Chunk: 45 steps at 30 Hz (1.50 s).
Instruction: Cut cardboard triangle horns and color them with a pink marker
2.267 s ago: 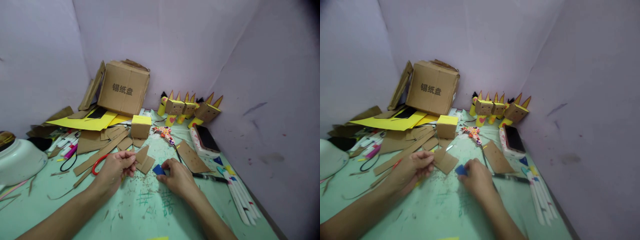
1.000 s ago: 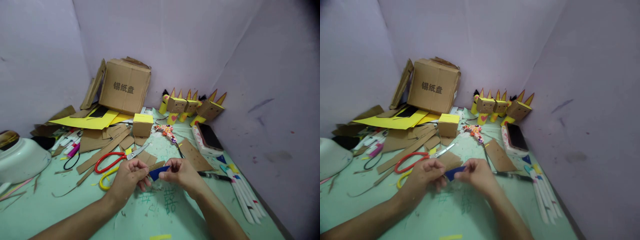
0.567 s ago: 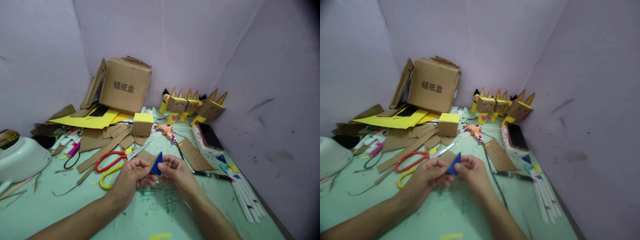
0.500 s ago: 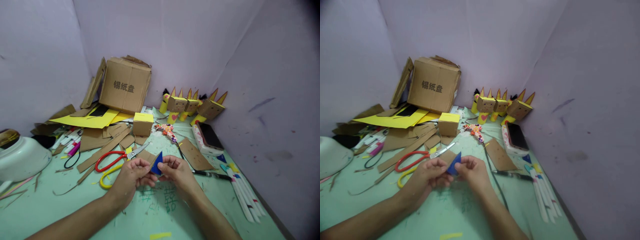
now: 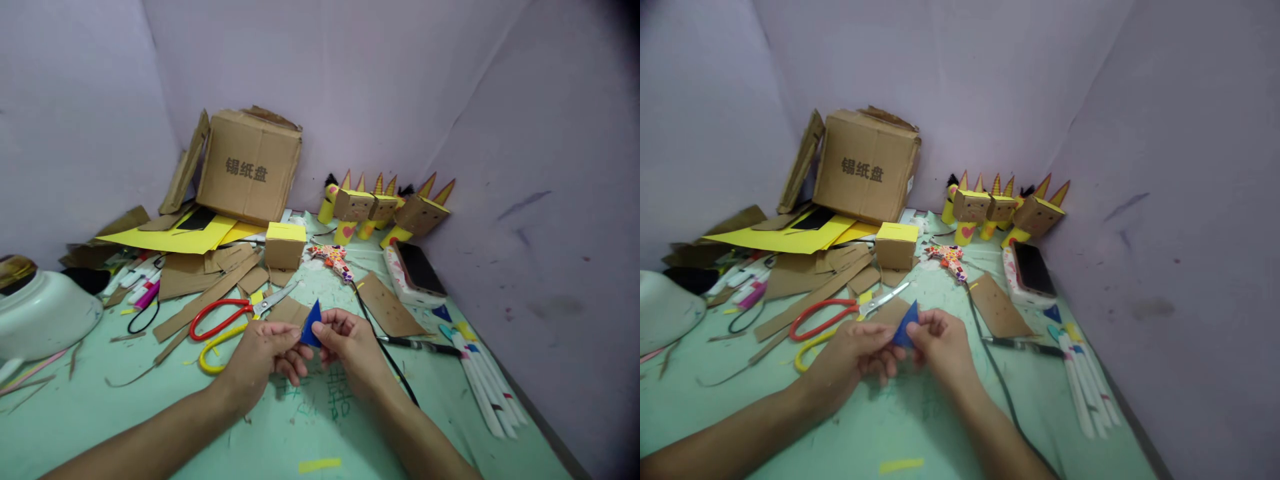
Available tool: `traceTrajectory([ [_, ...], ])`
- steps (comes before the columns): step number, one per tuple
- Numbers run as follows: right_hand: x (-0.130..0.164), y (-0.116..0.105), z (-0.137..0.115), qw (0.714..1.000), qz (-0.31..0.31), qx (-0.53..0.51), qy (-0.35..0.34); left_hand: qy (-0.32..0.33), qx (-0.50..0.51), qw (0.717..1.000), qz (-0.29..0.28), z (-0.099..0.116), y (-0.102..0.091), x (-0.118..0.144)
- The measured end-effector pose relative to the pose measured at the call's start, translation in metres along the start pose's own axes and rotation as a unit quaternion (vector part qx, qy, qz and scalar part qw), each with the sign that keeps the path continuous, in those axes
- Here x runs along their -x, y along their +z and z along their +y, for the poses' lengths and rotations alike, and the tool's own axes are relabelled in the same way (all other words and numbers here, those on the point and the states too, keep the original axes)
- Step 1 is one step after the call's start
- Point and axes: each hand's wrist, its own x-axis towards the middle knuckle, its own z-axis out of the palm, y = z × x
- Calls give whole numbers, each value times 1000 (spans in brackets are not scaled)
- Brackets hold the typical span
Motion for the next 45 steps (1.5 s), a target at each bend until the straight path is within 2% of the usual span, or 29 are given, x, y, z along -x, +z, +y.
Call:
traceTrajectory([
  [9, 1, 3, 2, 1000, 6, 15, -8, 17, 30, 999, 4, -1, -1, -1],
  [12, 3, 4, 0, 1000, 7, 12, 5, 28, 6, 1000, 3, -1, -2, -1],
  [19, 4, 3, 1, 1000, 6, 0, -9, 47, -44, 997, 42, 0, -2, 1],
  [24, 6, 5, 3, 1000, 2, -14, -23, 87, -131, 986, 61, 2, 1, 2],
  [33, 11, 8, 2, 1000, -17, -10, -24, 82, -182, 974, 109, 4, 6, 9],
  [35, 11, 7, 2, 999, 6, 1, -47, 111, -217, 963, 113, 4, 4, 8],
  [36, 12, 7, 2, 997, 32, 10, -69, 148, -249, 949, 121, 4, 1, 8],
  [37, 13, 8, 2, 994, 59, 19, -92, 209, -292, 923, 135, 4, -2, 8],
  [38, 14, 9, 2, 990, 79, 25, -112, 294, -343, 879, 152, 4, -5, 7],
  [39, 15, 10, 2, 989, 81, 24, -123, 390, -396, 813, 172, 3, -8, 7],
  [40, 17, 12, 2, 990, 60, 17, -125, 479, -448, 732, 186, 3, -10, 7],
  [41, 18, 14, 2, 992, 20, 3, -124, 547, -493, 648, 193, 3, -12, 7],
  [42, 20, 16, 3, 992, -24, -17, -120, 588, -531, 578, 193, 2, -13, 7],
  [43, 20, 18, 5, 991, -58, -36, -117, 608, -563, 524, 195, 2, -12, 8],
  [44, 20, 20, 6, 989, -76, -53, -116, 612, -593, 486, 197, 1, -11, 8],
  [45, 20, 21, 9, 988, -76, -71, -113, 609, -616, 458, 199, -1, -9, 9],
])
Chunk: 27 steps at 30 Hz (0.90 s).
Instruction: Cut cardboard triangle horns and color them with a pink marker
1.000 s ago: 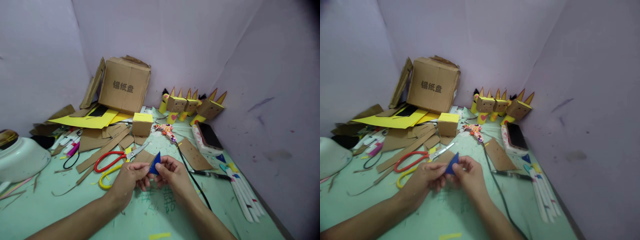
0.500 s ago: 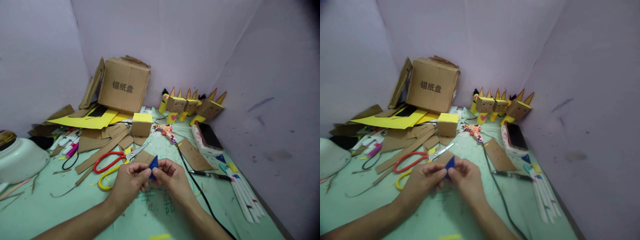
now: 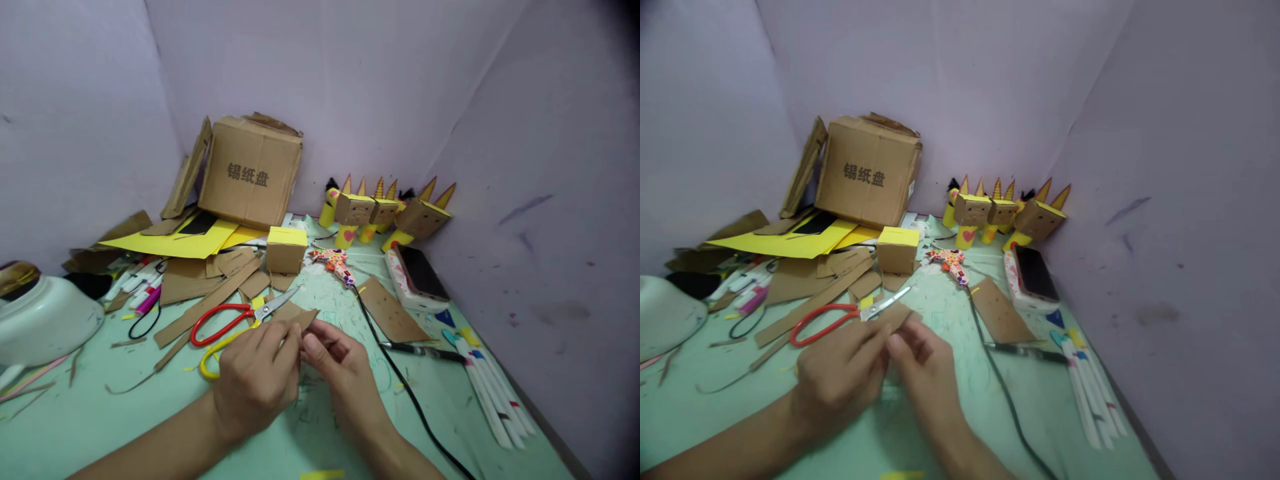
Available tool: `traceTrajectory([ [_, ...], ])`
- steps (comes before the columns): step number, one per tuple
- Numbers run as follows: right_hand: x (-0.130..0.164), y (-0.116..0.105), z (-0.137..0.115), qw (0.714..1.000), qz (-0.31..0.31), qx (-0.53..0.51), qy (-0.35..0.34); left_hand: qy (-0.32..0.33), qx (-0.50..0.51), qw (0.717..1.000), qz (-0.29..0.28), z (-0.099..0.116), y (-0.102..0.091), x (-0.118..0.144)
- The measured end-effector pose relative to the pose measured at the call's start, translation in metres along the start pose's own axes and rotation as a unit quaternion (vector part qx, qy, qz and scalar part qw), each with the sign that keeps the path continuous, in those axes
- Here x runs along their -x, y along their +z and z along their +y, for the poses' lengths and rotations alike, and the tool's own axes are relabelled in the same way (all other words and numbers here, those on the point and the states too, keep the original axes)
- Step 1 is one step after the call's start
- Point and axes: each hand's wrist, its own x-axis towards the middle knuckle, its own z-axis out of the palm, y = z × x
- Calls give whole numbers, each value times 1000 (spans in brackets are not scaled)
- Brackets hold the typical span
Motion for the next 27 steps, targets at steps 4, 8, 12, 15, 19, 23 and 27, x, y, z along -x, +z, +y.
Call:
traceTrajectory([
  [4, -5, -6, 7, 996, 68, -53, 13, 29, -28, 998, -43, 12, 2, 0],
  [8, -10, -16, 4, 996, 74, -50, 23, -49, 133, 987, -73, 13, 1, -1],
  [12, -13, -20, -2, 995, 81, 9, 49, -334, 318, 881, -106, -3, 0, -8],
  [15, -13, -20, -1, 994, 71, 41, 67, -465, 437, 739, -215, -13, 0, -14],
  [19, -13, -18, 1, 993, 28, 108, 27, -499, 488, 670, -252, -12, 2, -15],
  [23, -9, -16, 3, 980, 12, 197, -24, -479, 474, 698, -243, -8, 3, -10],
  [27, -5, -13, 3, 975, 47, 215, -29, -480, 471, 702, -235, -7, 0, -10],
])
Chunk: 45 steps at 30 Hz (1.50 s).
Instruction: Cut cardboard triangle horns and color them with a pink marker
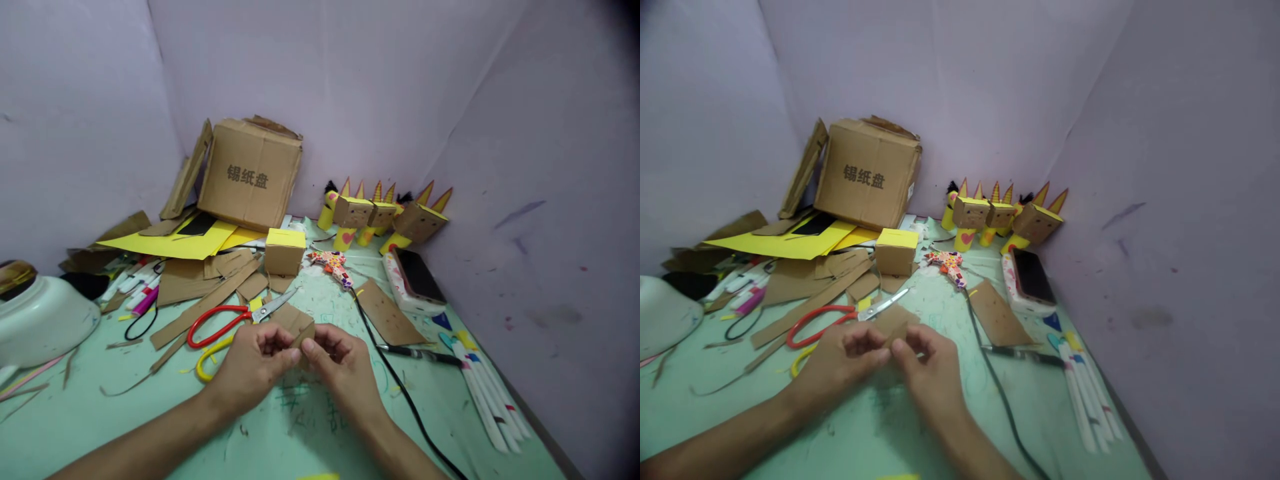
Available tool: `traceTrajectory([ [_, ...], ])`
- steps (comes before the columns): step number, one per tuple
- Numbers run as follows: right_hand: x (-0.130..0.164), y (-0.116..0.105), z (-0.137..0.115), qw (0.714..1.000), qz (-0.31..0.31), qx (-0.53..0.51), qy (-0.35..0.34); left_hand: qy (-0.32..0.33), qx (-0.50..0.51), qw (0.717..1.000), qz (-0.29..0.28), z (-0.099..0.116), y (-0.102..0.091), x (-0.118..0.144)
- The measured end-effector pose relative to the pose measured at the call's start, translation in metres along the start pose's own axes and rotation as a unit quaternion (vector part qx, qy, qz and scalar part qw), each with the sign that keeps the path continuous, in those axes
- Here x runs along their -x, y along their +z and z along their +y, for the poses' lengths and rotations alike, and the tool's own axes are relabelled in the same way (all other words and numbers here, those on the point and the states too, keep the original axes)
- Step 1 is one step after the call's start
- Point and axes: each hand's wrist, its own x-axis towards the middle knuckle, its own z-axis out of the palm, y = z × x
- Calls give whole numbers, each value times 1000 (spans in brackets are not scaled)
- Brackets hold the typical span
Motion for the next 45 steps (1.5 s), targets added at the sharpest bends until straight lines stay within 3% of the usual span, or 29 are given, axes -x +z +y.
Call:
traceTrajectory([
  [5, 1, 1, -5, 999, 30, -1, 27, -8, -3, 1000, -12, 4, 0, 3],
  [17, 1, 1, -11, 999, 23, 1, 22, -21, -6, 1000, 1, 4, 2, 4],
  [25, 3, -1, -16, 999, 37, 38, 2, -29, 11, 999, -33, 1, 2, 5],
  [32, -5, -7, -2, 993, 69, -66, 64, -72, 100, 989, -84, -1, 3, 2],
  [35, -7, -8, 4, 990, 73, -101, 71, -85, 87, 990, -72, 0, 5, 1],
  [40, -5, -2, 0, 993, 84, -64, 44, -79, 85, 992, -56, -1, 8, 1],
  [45, -7, -3, -3, 990, 35, -112, 83, -154, 133, 978, -37, -4, 7, -2],
])
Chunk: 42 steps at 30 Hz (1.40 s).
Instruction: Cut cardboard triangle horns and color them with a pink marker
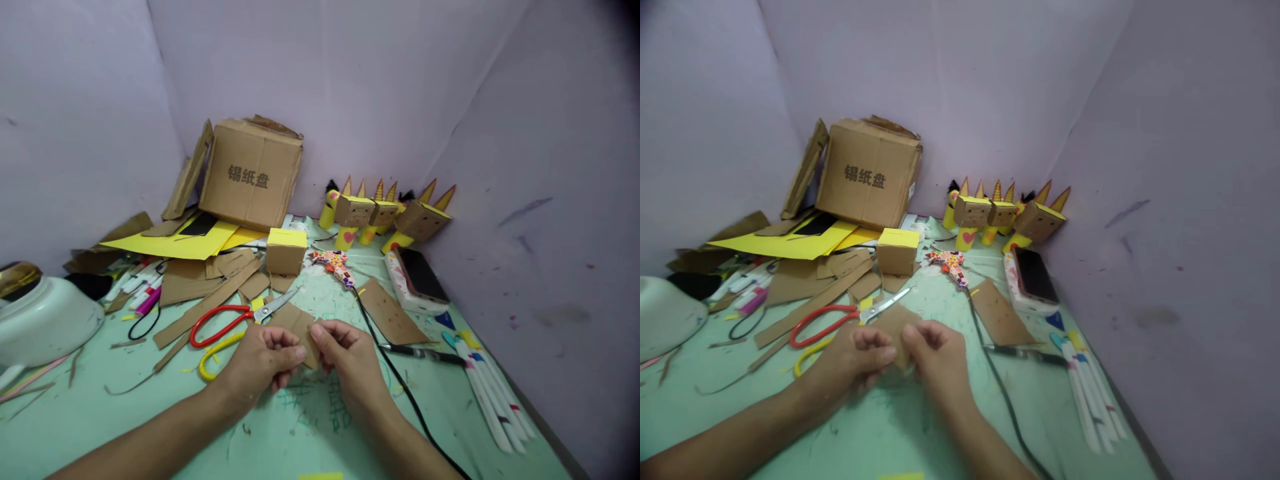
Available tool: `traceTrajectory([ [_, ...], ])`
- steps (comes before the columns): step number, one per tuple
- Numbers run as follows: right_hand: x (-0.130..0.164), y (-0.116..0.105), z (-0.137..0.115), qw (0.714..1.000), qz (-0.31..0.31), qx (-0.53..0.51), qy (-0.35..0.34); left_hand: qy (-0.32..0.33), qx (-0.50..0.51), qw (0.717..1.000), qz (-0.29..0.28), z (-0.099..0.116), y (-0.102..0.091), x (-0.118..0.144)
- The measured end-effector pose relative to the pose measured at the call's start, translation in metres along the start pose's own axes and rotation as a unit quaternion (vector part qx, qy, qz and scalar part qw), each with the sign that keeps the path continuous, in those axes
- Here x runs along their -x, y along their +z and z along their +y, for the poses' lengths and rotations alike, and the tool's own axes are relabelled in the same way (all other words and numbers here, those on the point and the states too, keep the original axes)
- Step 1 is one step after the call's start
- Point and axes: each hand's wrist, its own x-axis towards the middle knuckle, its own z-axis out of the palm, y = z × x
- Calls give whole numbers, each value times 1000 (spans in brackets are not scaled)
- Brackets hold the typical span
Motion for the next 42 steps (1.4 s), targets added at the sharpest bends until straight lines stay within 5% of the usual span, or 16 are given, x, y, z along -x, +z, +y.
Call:
traceTrajectory([
  [6, -3, -3, 1, 987, -98, -95, 86, 0, 54, 999, 6, 2, -5, -4],
  [21, 0, -1, 5, 996, -61, 57, -38, 51, -18, 998, 39, 2, -3, 0],
  [32, 1, 3, 14, 991, -89, 17, -101, 96, -48, 994, 32, 0, -4, 4],
  [42, 1, 4, 21, 993, -75, 18, -91, 137, -79, 987, -11, -8, -11, 3],
])
